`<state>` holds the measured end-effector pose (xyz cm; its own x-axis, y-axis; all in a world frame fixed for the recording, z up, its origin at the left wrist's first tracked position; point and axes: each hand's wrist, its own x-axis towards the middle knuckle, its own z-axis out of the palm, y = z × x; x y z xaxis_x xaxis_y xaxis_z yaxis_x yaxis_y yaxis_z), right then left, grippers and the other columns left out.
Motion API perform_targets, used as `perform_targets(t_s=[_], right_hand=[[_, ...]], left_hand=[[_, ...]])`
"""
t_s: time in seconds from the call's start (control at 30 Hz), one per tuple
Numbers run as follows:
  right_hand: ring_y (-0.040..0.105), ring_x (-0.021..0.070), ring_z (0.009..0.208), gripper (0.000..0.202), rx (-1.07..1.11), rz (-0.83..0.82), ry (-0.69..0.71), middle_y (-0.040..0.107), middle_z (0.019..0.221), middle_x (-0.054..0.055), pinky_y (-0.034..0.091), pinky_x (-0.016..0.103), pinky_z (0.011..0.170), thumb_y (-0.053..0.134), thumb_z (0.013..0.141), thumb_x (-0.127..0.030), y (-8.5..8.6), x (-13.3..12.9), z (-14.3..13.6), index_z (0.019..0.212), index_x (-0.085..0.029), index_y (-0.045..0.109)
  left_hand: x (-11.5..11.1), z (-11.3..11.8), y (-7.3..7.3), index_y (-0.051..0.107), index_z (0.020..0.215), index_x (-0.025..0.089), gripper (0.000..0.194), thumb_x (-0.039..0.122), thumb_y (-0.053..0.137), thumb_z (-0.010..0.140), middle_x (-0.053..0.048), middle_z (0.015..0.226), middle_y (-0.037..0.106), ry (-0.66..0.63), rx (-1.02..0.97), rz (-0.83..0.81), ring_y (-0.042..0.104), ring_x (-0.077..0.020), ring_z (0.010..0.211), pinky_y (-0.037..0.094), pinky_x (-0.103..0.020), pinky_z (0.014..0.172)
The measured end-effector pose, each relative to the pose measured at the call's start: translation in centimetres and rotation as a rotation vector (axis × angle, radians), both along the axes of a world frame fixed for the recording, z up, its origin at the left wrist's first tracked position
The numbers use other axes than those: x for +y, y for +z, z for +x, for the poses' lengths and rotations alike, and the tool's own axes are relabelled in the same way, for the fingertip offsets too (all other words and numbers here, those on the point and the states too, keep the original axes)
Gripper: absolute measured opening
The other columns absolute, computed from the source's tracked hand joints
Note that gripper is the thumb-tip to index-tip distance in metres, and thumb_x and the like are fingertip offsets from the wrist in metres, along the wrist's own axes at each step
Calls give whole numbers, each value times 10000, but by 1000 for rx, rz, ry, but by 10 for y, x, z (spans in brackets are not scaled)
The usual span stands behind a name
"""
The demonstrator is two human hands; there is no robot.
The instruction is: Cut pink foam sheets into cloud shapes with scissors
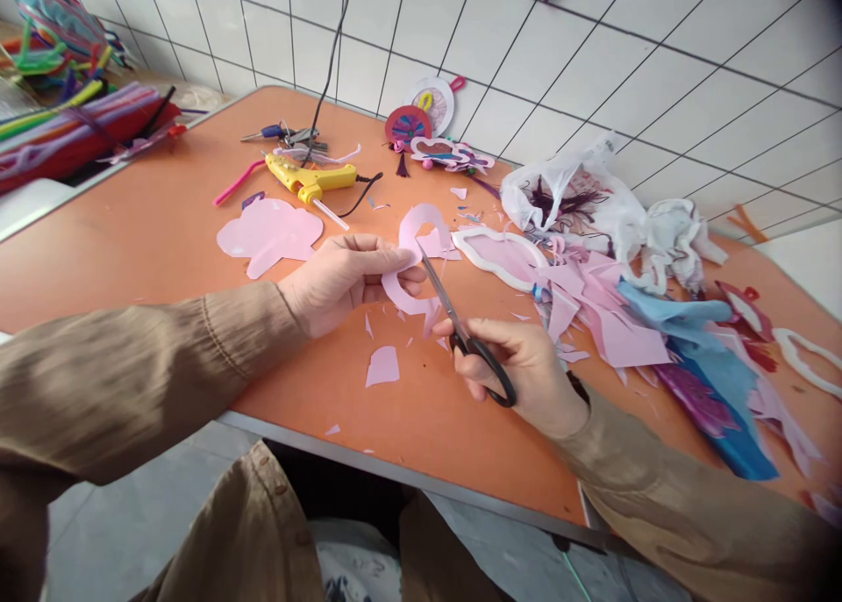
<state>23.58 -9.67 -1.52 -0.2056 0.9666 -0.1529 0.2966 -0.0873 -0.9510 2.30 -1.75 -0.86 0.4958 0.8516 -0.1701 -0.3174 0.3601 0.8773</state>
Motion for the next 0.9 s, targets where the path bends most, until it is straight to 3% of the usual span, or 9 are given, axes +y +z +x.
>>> perform_targets(t_s=[0.47,0.9], right_hand=[[480,78,390,558,33,-21,0,523,580,-55,453,238,378,878,630,-686,2,0,1,822,-179,745],[468,75,402,471,18,-27,2,502,563,-61,426,229,386,869,678,-601,1,0,0,827,-177,728]], left_hand=[[0,0,0,769,706,95,174,228,854,779,-95,753,757,16,-6,-19,713,-165,714,584,-322,791],[1,1,-1,777,702,82,159,204,843,780,-95,736,755,8,-20,-39,714,-158,702,586,-301,766]])
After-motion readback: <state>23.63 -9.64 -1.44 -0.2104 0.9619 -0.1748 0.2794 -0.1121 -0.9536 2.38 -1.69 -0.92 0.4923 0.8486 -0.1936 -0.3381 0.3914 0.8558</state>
